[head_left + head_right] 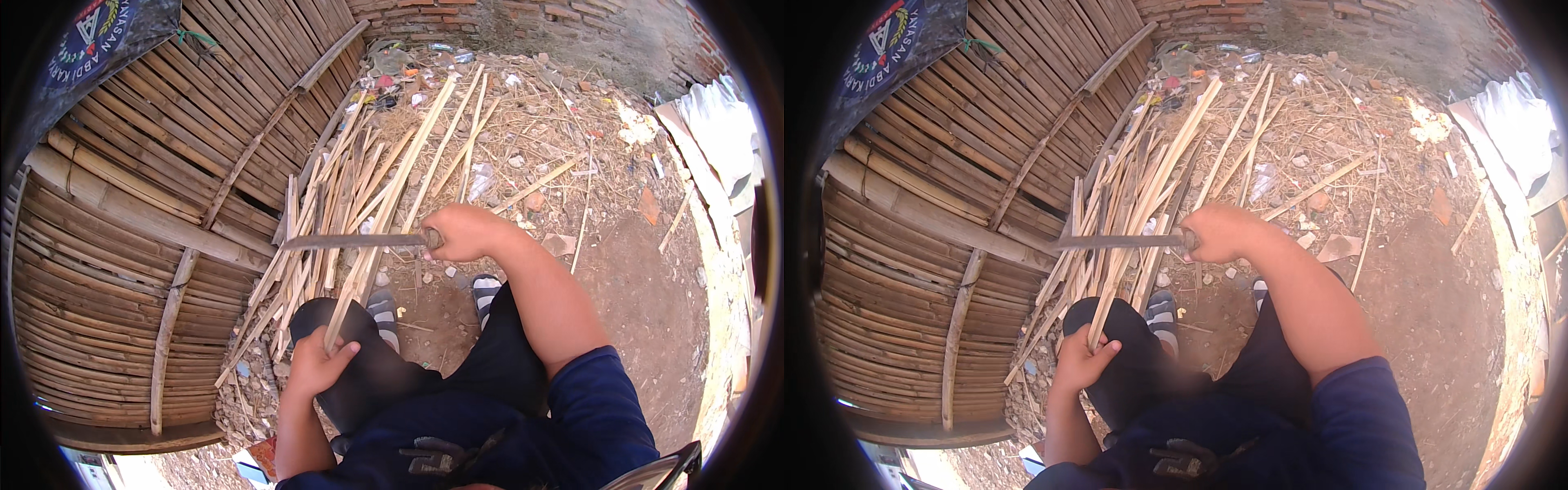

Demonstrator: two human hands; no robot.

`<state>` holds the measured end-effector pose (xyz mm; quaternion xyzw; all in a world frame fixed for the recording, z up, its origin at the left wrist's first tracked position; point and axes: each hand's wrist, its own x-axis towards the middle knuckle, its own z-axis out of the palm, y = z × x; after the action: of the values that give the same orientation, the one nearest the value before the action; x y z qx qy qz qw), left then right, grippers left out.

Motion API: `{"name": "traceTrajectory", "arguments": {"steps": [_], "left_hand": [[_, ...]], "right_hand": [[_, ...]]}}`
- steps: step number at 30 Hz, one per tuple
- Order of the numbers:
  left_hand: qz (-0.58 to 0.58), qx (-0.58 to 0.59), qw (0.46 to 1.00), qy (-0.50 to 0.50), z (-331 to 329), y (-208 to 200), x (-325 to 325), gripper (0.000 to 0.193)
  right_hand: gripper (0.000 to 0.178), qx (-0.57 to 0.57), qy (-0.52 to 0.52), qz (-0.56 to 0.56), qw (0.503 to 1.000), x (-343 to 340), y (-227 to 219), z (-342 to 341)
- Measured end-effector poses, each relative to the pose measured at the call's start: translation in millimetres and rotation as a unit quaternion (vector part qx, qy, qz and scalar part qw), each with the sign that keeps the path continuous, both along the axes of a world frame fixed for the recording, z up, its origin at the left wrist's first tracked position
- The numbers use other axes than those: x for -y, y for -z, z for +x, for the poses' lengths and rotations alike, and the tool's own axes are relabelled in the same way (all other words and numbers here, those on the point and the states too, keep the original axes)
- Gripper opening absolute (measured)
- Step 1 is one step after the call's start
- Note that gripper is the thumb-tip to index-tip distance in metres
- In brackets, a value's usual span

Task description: The person strips thin layers from a bamboo pole using a large knife, handling the pole by hand while seated.

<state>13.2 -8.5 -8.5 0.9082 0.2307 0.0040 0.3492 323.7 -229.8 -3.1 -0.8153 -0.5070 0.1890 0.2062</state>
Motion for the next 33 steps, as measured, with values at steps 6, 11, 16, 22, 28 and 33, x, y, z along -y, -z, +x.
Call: {"name": "traceTrajectory", "arguments": {"steps": [6, 11, 16, 22, 28, 33], "left_hand": [[0.006, -0.011, 1.000, 0.000, -0.2, 1.4, -5.6, 0.037], [-0.016, -0.007, 1.000, 0.002, 3.7, 8.1, -6.9, 0.040], [-0.012, 0.004, 1.000, -0.008, -2.9, 5.6, -6.4, 0.039], [-0.012, -0.012, 1.000, -0.015, -2.2, 3.1, -8.7, 0.039], [-0.049, 0.014, 0.998, -0.023, 1.1, 12.9, -9.2, 0.038], [-0.111, 0.025, 0.993, -0.038, -4.4, 16.4, -13.8, 0.037]], "right_hand": [[0.057, -0.050, 0.223, 0.065, 0.971, 26.0, 2.2, 49.1], [0.053, -0.029, 0.024, -0.023, 0.999, 7.8, 6.9, -3.2], [0.050, -0.003, -0.061, -0.034, 0.998, -9.4, -10.8, -33.0], [0.052, -0.043, 0.228, 0.082, 0.969, 26.4, 8.3, 50.0], [0.052, -0.021, 0.126, 0.070, 0.989, 25.9, 22.1, 25.7], [0.047, 0.019, -0.053, -0.019, 0.998, 0.1, -6.6, -30.4]]}}
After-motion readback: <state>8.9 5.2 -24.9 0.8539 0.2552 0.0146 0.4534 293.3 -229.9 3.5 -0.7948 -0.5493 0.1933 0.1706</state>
